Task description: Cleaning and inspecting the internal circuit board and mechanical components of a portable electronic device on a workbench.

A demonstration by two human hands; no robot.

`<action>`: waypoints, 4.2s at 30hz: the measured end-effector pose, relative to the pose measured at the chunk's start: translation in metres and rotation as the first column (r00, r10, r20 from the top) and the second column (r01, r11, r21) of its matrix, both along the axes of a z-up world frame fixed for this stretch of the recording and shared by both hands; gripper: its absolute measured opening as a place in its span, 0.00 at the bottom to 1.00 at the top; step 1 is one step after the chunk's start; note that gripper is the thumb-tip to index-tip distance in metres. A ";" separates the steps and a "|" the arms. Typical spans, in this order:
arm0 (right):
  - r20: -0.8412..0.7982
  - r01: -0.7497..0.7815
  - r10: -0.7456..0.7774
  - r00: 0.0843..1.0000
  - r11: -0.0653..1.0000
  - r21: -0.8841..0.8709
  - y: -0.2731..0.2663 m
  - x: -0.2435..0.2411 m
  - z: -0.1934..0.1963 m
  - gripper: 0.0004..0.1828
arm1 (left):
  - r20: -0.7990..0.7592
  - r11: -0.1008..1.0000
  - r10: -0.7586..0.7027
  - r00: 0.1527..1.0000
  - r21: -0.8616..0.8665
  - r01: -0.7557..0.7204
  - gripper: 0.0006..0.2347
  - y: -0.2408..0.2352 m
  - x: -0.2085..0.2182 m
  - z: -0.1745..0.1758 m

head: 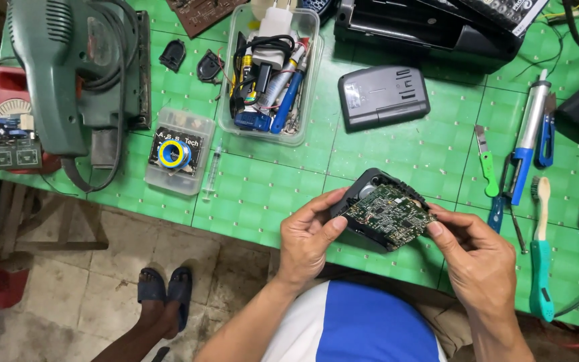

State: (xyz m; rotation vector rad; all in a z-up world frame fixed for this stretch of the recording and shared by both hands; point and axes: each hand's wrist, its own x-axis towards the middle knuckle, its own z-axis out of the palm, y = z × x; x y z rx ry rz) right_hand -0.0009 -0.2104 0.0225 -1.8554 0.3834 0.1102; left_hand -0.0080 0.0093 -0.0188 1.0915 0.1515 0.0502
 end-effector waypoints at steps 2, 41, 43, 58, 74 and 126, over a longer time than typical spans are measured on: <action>-0.012 0.003 -0.003 1.000 1.000 -0.009 0.001 0.000 0.003 0.10 | 0.005 1.000 -0.001 1.000 -0.029 0.001 0.17 0.000 0.000 -0.004; 0.194 0.038 -0.037 0.980 0.999 0.002 -0.002 -0.002 0.005 0.10 | -0.248 0.969 -0.101 0.963 -0.245 0.039 0.23 0.010 0.001 -0.017; 0.203 0.036 -0.034 0.979 0.999 -0.008 -0.002 -0.001 0.007 0.09 | -0.243 0.968 -0.099 0.965 -0.250 0.036 0.22 0.010 0.001 -0.017; 0.158 0.048 -0.069 0.985 0.990 0.132 -0.003 0.002 0.004 0.20 | -0.264 0.970 -0.072 0.962 -0.242 0.006 0.22 0.009 0.002 -0.015; -0.053 0.027 -0.018 0.998 0.985 0.172 0.004 0.006 0.007 0.23 | -0.311 0.954 -0.094 0.946 -0.299 -0.004 0.22 0.008 0.007 -0.014; -0.091 -0.143 0.237 0.967 0.803 0.578 -0.020 0.013 -0.018 0.45 | -0.382 0.958 0.014 0.924 -0.258 -0.121 0.17 0.001 0.010 -0.027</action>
